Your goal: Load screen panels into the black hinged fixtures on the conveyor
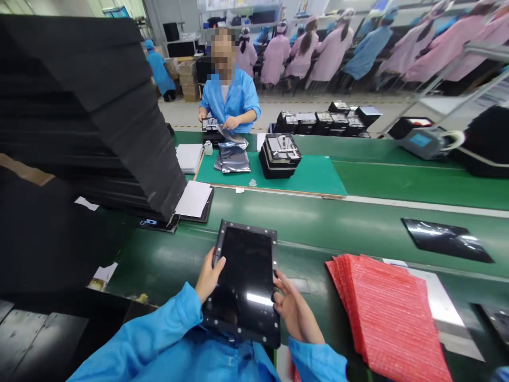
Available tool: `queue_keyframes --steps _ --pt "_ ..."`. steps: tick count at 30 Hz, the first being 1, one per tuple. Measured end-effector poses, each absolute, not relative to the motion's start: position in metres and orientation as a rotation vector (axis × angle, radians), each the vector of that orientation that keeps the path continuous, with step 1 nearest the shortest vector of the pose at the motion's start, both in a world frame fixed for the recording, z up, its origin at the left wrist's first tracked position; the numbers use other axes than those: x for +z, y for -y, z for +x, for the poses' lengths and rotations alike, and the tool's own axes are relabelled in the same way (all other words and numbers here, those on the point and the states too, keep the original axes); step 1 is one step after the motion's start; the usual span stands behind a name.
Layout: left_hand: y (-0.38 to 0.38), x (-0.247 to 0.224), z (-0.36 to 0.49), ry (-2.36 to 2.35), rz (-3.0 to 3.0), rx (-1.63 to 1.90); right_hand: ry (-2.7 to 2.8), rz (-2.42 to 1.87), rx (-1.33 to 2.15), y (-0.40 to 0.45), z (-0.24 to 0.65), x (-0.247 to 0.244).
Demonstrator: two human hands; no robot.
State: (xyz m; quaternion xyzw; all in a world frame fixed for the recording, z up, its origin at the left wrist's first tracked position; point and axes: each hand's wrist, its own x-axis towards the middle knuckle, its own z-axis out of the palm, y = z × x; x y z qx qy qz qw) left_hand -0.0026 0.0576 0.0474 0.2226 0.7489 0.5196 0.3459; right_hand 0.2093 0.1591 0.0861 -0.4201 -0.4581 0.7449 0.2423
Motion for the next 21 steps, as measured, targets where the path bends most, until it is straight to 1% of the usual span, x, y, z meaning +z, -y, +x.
queue_keyframes --steps 4,6,11,13,16,18,21 --pt "-0.057 0.046 -0.005 -1.896 0.594 1.341 1.38 -1.348 1.879 -0.157 0.183 0.096" --pt "-0.058 0.043 -0.006 -1.888 0.611 1.345 1.493 -1.366 1.821 -0.155 0.169 0.101" --pt "-0.058 0.042 -0.008 -1.937 0.694 1.316 1.558 -1.221 1.694 -0.15 0.169 0.105" --pt "-0.049 0.051 -0.009 -2.035 0.837 1.322 1.513 -1.183 1.654 -0.144 0.177 0.105" --pt "-0.024 0.073 -0.01 -2.167 1.024 1.432 1.497 -1.079 1.661 -0.133 0.177 0.109" --pt "-0.001 0.088 -0.011 -2.039 0.918 1.487 1.539 -0.98 1.675 -0.124 0.167 0.115" --pt "0.035 0.105 -0.008 -1.605 0.484 1.369 1.701 -0.86 1.69 -0.11 0.156 0.116"
